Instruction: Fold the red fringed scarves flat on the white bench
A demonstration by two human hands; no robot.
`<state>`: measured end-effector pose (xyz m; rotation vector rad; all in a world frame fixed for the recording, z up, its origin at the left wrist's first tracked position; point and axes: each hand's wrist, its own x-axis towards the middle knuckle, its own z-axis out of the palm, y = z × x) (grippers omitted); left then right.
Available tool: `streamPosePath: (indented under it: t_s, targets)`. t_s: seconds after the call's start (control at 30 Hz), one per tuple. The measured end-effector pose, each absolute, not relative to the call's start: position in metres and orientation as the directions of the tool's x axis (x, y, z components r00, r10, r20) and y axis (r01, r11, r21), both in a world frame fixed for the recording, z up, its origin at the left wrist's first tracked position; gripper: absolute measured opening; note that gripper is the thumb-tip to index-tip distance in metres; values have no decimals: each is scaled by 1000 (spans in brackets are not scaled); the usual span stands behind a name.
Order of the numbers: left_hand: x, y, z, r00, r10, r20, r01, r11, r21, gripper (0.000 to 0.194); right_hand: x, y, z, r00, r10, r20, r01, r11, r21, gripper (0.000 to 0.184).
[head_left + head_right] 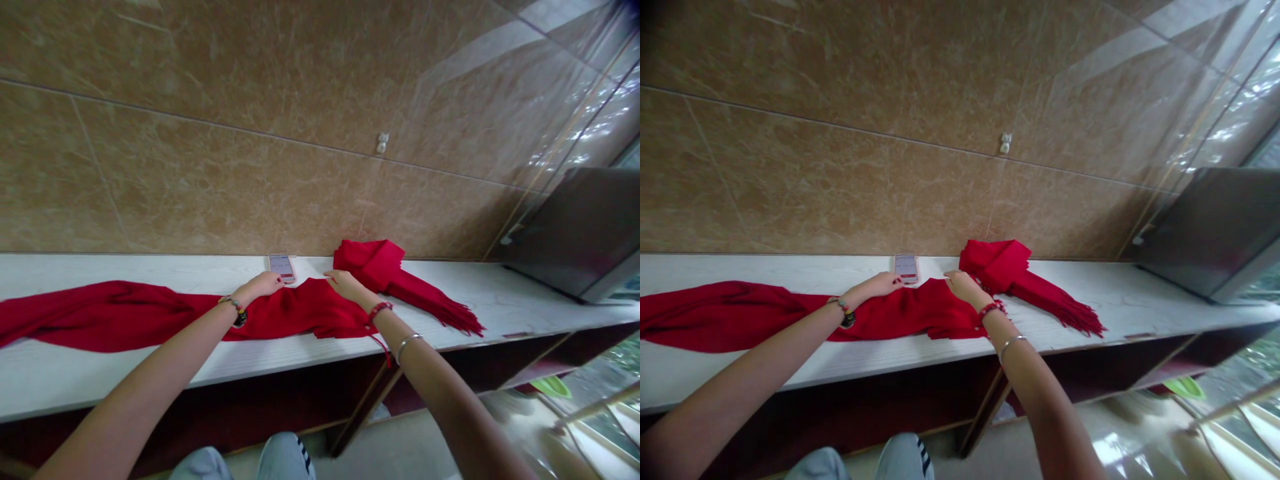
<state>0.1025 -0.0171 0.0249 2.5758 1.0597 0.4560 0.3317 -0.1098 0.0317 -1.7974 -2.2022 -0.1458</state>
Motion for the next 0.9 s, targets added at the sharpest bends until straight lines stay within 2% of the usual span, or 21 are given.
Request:
streamPosePath:
  t_s: [0.1, 0.2, 0.3, 0.43, 0.53, 0.6, 0.7, 0.8, 0.9]
  targets:
    - [94, -3, 13, 654, 756, 37, 703, -625, 341, 21, 325, -79, 16, -177, 945, 277, 975, 206, -78, 20]
    - [78, -1, 5, 646, 763, 19, 724, -621, 300, 32, 329, -65, 4, -145, 938, 315, 980, 179, -84, 15]
    - [61, -5, -11, 616, 780, 116, 746, -624, 232, 53, 342, -61, -4, -48, 913, 405, 987, 106, -120, 23]
    - [36, -6, -36, 610, 733, 302, 731, -667, 142, 50, 354, -62, -19, 29, 895, 445, 986, 48, -161, 28]
    - [13, 7, -38, 627, 717, 304, 721, -682, 121, 45, 353, -66, -29, 22, 896, 444, 983, 61, -172, 25]
    - [0, 16, -32, 616, 726, 306, 744, -664, 77, 45, 350, -69, -32, 6, 881, 473, 983, 82, -166, 29]
    - [-1, 13, -21, 598, 704, 383, 767, -641, -17, 52, 345, -71, -33, -126, 850, 512, 973, 208, -105, 37]
    - [25, -18, -14, 706, 575, 413, 653, -755, -65, 46, 345, -70, -32, -207, 859, 468, 961, 269, -68, 36]
    - [68, -51, -14, 870, 411, 273, 439, -897, -46, 40, 348, -68, -31, -150, 905, 398, 979, 192, -69, 36]
